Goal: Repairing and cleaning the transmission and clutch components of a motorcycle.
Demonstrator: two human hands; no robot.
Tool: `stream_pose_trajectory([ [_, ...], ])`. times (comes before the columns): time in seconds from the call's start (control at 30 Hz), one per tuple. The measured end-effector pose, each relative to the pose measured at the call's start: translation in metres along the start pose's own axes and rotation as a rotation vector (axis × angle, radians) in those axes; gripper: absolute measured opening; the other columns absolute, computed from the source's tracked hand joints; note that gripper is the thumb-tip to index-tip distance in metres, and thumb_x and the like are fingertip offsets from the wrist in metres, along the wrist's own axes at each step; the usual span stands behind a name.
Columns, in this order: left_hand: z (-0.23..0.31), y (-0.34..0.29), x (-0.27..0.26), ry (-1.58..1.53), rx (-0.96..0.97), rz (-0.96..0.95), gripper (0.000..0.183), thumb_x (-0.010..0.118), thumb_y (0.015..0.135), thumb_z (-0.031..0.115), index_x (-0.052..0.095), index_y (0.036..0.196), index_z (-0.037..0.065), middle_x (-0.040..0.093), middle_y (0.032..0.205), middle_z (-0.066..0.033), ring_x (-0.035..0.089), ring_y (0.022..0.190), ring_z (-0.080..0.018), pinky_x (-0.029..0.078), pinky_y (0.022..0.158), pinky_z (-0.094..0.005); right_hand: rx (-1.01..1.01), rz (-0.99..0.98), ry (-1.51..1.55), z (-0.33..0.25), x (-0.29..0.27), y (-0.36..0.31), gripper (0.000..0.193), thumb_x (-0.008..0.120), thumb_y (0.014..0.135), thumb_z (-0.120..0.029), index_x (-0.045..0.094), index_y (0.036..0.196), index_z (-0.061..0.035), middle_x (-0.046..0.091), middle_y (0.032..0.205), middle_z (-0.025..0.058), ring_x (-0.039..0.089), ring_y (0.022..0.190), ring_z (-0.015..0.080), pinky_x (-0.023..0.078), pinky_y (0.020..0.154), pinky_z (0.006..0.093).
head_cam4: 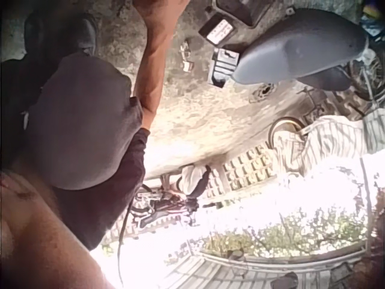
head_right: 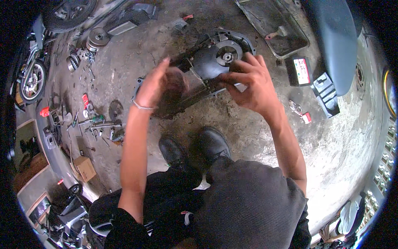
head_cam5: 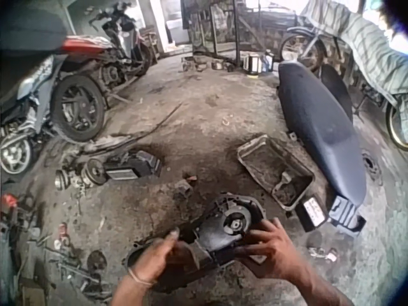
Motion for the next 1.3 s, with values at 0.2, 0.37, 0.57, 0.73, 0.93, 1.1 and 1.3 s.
stream_pose_trajectory([
  [0.2, 0.101, -0.009, -0.051, 0.930, 0.277, 0.177, 0.023, 0.066, 0.090, 0.022, 0.074, 0.091, 0.000, 0.071, 0.074, -0.0091, 0.059, 0.055, -0.0140, 0.049, 0.057, -0.0258, 0.146, -0.078, -0.099, 0.032, 0.018, -0.013, 0.013, 0.072, 0.077, -0.013, 0.073, 0.089, -0.0080, 0.058, 0.080, 0.0061, 0.050, 0.078, 0.0229, 0.039, 0.079, 0.0328],
  [0.37, 0.168, -0.035, -0.117, 2.312, 0.307, 0.178, 0.019, 0.072, 0.075, 0.015, 0.072, 0.089, 0.003, 0.070, 0.077, -0.0101, 0.064, 0.065, -0.0277, 0.051, 0.065, -0.0368, 0.370, -0.136, 0.156, 0.045, 0.059, -0.034, 0.016, 0.066, 0.083, -0.012, 0.066, 0.097, -0.0050, 0.060, 0.084, 0.0110, 0.054, 0.079, 0.0283, 0.042, 0.080, 0.0363],
  [0.57, 0.225, -0.045, -0.214, 2.273, -0.018, 0.461, 0.031, 0.078, 0.072, 0.025, 0.062, 0.091, 0.008, 0.063, 0.085, -0.0093, 0.060, 0.077, -0.0279, 0.049, 0.071, -0.0376, 0.240, -0.211, -0.086, 0.035, 0.103, -0.035, 0.020, 0.060, 0.087, -0.012, 0.058, 0.105, -0.0034, 0.061, 0.088, 0.0151, 0.056, 0.079, 0.0334, 0.044, 0.081, 0.0390],
  [0.73, 0.187, -0.067, -0.280, 1.788, 0.171, 0.566, 0.035, 0.074, 0.078, 0.029, 0.065, 0.101, 0.004, 0.065, 0.079, -0.0075, 0.058, 0.068, -0.0243, 0.048, 0.067, -0.0346, 0.070, -0.272, -0.166, 0.027, 0.128, -0.043, 0.023, 0.056, 0.088, -0.012, 0.052, 0.108, -0.0014, 0.061, 0.090, 0.0154, 0.056, 0.084, 0.0329, 0.043, 0.083, 0.0389],
  [0.93, 0.113, -0.160, -0.417, 1.308, -0.420, 0.673, 0.047, 0.075, 0.080, 0.034, 0.062, 0.106, -0.003, 0.062, 0.078, -0.0083, 0.054, 0.059, -0.0161, 0.043, 0.054, -0.0274, -0.058, -0.172, -0.358, 0.007, 0.150, -0.045, 0.025, 0.055, 0.086, -0.013, 0.052, 0.106, 0.0011, 0.061, 0.086, 0.0155, 0.054, 0.086, 0.0312, 0.040, 0.084, 0.0391],
  [1.1, 0.056, -0.230, -0.470, 0.848, -0.687, 0.738, 0.038, 0.074, 0.082, 0.037, 0.062, 0.105, 0.009, 0.064, 0.080, -0.0063, 0.052, 0.053, -0.0112, 0.037, 0.042, -0.0273, -0.174, -0.232, -0.390, -0.004, 0.147, -0.046, 0.024, 0.054, 0.084, -0.011, 0.052, 0.104, 0.0011, 0.061, 0.082, 0.0145, 0.053, 0.085, 0.0301, 0.039, 0.083, 0.0387],
  [1.3, 0.006, -0.218, -0.484, 0.786, -0.605, 0.721, 0.042, 0.071, 0.082, 0.047, 0.064, 0.104, 0.011, 0.066, 0.082, -0.0044, 0.055, 0.057, -0.0130, 0.038, 0.047, -0.0277, -0.201, -0.288, -0.328, 0.009, 0.135, -0.045, 0.021, 0.054, 0.085, -0.011, 0.054, 0.104, -0.0011, 0.061, 0.081, 0.0117, 0.053, 0.081, 0.0276, 0.040, 0.081, 0.0362],
])
Point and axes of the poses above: each hand's wrist, its own y-axis towards the middle knuckle, its own x-axis out of the palm, z = x × y, the point moved 6 cm from there along y, towards the middle knuckle
